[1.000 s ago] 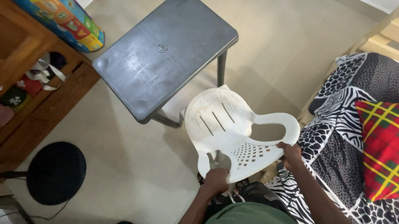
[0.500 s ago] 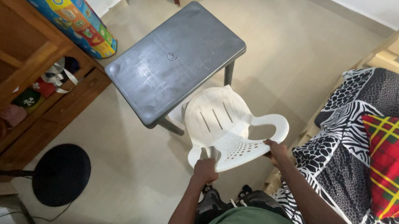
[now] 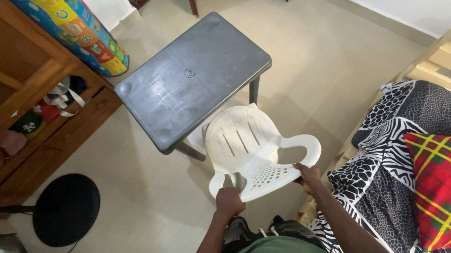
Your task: The person moves a small grey table across the bedroom floor, repositioning it near the bed and wardrobe. They then carry a white plastic chair and a green plastic stool from the corner and place them beside the table, adjusting the positions of the furniture pieces.
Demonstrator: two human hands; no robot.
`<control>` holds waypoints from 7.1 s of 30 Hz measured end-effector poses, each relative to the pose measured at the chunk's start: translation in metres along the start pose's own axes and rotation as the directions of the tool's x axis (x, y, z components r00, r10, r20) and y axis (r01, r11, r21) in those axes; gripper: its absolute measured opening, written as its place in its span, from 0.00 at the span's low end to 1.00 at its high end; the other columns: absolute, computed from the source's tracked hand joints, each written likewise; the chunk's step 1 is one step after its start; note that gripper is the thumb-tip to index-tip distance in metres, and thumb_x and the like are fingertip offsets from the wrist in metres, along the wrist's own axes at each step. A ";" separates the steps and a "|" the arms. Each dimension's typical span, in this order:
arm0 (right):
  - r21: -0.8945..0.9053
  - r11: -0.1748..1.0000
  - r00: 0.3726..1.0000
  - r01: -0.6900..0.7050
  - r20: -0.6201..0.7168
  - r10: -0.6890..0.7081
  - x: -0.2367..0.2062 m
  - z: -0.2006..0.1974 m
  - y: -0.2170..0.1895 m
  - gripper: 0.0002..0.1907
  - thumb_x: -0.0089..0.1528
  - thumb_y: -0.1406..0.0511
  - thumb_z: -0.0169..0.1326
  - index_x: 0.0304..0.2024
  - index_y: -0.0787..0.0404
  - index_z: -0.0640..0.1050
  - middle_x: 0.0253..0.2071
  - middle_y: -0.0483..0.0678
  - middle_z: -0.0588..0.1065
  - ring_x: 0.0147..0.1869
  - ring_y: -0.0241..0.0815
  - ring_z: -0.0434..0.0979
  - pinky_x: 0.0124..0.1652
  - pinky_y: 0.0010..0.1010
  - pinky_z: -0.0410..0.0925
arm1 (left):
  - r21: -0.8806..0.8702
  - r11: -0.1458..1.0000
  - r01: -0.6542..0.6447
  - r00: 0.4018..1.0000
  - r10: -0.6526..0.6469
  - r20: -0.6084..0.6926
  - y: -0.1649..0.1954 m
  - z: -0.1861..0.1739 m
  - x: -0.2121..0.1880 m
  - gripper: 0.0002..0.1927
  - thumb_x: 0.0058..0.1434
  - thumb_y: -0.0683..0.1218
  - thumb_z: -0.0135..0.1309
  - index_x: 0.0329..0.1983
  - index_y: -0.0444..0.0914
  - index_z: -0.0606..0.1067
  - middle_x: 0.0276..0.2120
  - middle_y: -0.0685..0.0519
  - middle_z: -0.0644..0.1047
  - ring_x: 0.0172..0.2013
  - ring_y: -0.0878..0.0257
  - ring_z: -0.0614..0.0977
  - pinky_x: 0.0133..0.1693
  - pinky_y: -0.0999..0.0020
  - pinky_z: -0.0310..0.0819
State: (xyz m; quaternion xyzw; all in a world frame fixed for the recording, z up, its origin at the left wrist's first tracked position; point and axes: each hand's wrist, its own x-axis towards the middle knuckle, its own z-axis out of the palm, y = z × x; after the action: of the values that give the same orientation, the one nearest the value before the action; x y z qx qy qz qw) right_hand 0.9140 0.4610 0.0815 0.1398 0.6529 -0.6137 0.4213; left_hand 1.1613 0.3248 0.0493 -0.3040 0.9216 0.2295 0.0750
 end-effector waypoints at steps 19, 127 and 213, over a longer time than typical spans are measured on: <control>-0.107 0.994 0.999 0.022 0.034 -0.019 0.000 0.003 -0.004 0.23 0.62 0.68 0.59 0.54 0.79 0.70 0.45 0.67 0.78 0.40 0.59 0.83 0.36 0.46 0.80 | -0.007 1.000 -0.021 0.995 0.020 -0.093 0.000 -0.002 0.001 0.12 0.49 0.48 0.58 0.34 0.38 0.82 0.29 0.43 0.81 0.34 0.47 0.81 0.40 0.51 0.74; 0.405 0.880 0.965 0.248 -0.183 -0.188 0.134 -0.168 -0.209 0.21 0.65 0.67 0.55 0.59 0.68 0.69 0.45 0.58 0.78 0.50 0.55 0.83 0.50 0.48 0.75 | 0.180 0.950 -0.256 0.948 0.211 0.236 0.207 -0.053 0.315 0.14 0.52 0.50 0.61 0.38 0.36 0.81 0.36 0.44 0.82 0.40 0.50 0.84 0.49 0.54 0.75; 0.472 0.600 -0.410 0.646 -0.448 0.794 -0.476 0.268 0.662 0.30 0.61 0.52 0.60 0.60 0.61 0.73 0.57 0.53 0.78 0.61 0.47 0.79 0.56 0.40 0.72 | -0.772 -0.546 -0.327 -0.751 -0.346 0.563 -0.017 0.171 -0.519 0.43 0.60 0.66 0.58 0.68 0.34 0.64 0.61 0.38 0.68 0.62 0.41 0.68 0.62 0.46 0.63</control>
State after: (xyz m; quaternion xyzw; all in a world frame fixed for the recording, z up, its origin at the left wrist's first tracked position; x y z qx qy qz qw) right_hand 1.7667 0.5107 0.0017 0.8125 0.2835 -0.3199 -0.3964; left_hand 1.5884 0.6659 0.0358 -0.8796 -0.2846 0.1214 -0.3614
